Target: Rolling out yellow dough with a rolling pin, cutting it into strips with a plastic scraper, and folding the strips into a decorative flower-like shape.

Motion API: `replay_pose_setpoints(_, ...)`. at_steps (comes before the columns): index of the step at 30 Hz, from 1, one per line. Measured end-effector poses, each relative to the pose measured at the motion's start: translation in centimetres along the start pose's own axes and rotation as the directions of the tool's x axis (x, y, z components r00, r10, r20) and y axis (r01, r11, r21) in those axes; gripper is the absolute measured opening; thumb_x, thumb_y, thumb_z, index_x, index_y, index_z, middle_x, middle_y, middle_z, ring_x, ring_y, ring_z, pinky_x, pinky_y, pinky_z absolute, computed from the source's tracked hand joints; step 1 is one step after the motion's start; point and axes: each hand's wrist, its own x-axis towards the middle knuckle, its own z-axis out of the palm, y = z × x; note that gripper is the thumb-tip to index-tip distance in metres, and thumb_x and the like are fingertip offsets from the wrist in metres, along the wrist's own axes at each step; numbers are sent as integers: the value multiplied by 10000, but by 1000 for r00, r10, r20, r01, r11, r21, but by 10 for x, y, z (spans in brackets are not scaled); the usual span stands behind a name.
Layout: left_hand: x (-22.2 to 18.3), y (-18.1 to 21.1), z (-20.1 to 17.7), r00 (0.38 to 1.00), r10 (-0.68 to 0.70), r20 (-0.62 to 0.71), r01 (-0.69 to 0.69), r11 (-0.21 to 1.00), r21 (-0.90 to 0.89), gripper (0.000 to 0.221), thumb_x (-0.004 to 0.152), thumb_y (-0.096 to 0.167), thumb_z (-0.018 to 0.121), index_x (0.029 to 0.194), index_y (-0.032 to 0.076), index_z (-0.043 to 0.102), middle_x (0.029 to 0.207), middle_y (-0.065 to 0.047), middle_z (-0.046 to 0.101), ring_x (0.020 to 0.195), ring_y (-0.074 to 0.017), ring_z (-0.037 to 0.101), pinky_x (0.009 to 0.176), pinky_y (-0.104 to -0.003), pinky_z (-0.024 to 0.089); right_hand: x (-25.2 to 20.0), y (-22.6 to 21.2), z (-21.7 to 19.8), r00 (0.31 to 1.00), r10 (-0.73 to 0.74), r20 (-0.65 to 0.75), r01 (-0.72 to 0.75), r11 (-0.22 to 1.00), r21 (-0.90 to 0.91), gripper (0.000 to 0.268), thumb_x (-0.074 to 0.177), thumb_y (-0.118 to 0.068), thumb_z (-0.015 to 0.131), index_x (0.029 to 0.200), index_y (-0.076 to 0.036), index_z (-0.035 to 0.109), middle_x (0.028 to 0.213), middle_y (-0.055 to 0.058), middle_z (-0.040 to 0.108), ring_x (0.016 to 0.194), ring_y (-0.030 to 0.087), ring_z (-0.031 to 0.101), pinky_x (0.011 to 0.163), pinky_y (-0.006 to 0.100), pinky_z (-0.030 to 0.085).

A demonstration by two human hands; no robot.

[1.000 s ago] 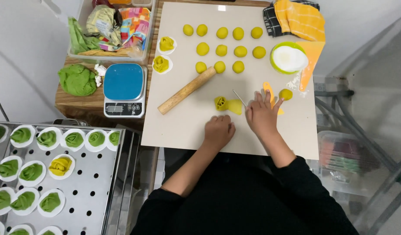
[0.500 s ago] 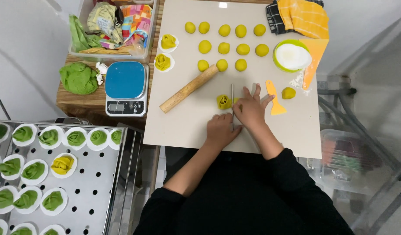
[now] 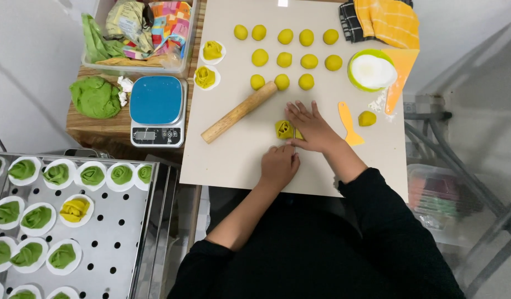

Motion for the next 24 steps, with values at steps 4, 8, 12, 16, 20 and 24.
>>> replay_pose_setpoints(4,-1,-1,4,999,-5,48,5,1000,4,149,706,193,554,611,119,464,488,-26,464,469,-180,506,398,-248,418,0,0,0,1000,8,-15,-8,1000,0,775,773,-574,391,1300,-25,245,1353,177,215,1264,306,156,999,516,-47)
replay_pose_setpoints(8,0,2,4,996,-12,91,10,1000,19,150,711,216,544,631,114,469,500,-31,471,481,-191,516,410,-258,428,-6,5,7,998,54,-45,-55,998,-28,777,785,-616,327,1315,-57,225,1361,158,213,1269,296,144,971,530,-116)
replay_pose_setpoints(12,2,4,-2,998,1,70,-3,1000,23,134,701,206,546,640,110,477,510,-39,483,489,-202,524,420,-274,437,-11,9,15,990,68,-125,-72,997,-28,741,793,-597,351,1314,-80,251,1356,138,249,1269,294,155,932,542,-183)
replay_pose_setpoints(16,1,3,1,998,-6,63,4,999,37,134,711,211,538,644,112,476,505,-38,471,480,-194,517,415,-273,437,-17,10,19,984,93,-150,-93,996,6,735,789,-580,374,1320,-89,243,1362,126,244,1270,298,144,915,558,-197)
replay_pose_setpoints(20,-4,-2,13,998,-1,62,-1,999,44,145,705,235,542,642,122,476,509,-27,465,484,-192,511,408,-273,430,-23,11,19,976,140,-166,-139,990,18,733,781,-577,397,1310,-87,266,1351,124,270,1274,296,140,907,565,-207)
replay_pose_setpoints(24,-2,0,10,998,-8,60,6,999,36,144,709,225,543,636,121,474,508,-22,460,476,-191,502,394,-274,418,-22,9,14,974,134,-184,-139,990,-12,733,751,-584,435,1262,-68,336,1346,144,285,1280,308,134,897,565,-227)
